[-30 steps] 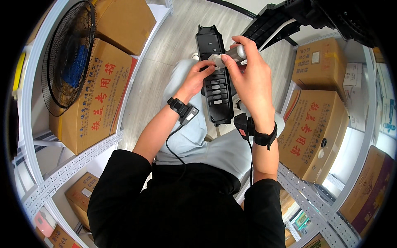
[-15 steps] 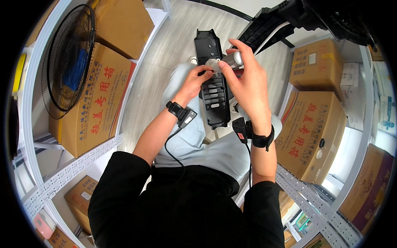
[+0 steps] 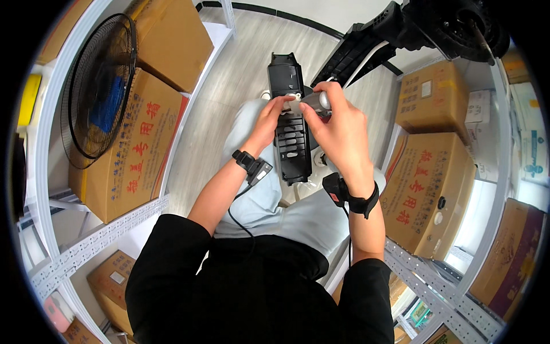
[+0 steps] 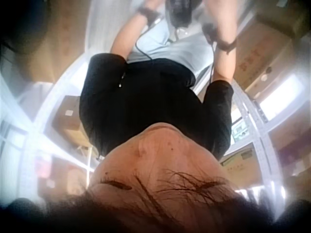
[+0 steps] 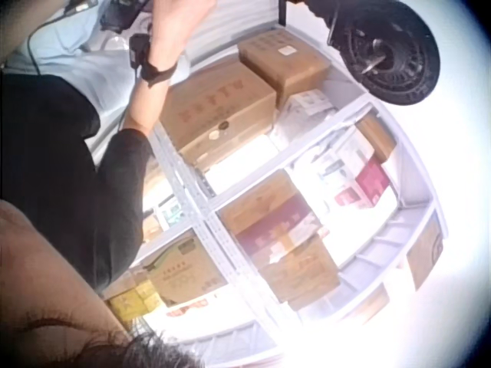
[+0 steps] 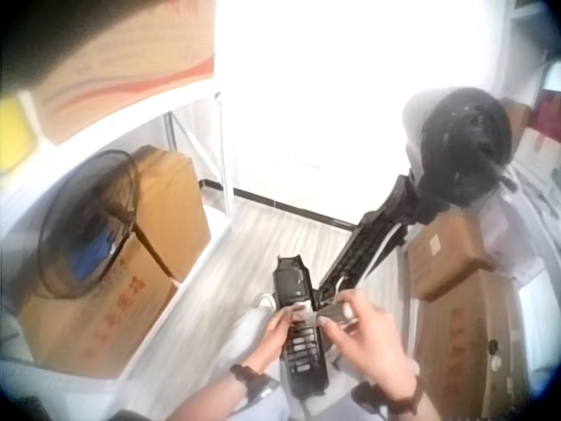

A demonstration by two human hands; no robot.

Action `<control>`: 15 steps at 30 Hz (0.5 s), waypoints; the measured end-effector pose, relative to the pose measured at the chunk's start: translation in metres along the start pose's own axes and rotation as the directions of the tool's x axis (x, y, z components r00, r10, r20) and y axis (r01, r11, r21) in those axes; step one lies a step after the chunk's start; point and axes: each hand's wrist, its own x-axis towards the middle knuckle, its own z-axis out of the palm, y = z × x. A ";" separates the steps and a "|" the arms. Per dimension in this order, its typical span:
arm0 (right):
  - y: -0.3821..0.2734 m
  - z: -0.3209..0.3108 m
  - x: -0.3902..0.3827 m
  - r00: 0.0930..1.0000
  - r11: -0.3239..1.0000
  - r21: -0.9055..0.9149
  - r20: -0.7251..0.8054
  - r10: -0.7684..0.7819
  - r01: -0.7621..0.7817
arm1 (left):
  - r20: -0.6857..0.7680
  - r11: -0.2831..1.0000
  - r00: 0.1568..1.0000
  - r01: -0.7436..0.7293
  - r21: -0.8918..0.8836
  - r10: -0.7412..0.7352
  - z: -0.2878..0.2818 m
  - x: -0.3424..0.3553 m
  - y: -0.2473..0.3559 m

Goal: The person sits on the floor and uses a screwdriver to adjust wires and components inside a disassembled fan motor housing. They connect wires to terminals and tighten screws within the motor casing.

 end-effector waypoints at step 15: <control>0.067 0.031 0.001 0.924 0.992 0.098 -0.380 -0.037 0.081 | 0.021 0.993 1.000 0.001 -0.116 0.001 -0.003 0.000 0.000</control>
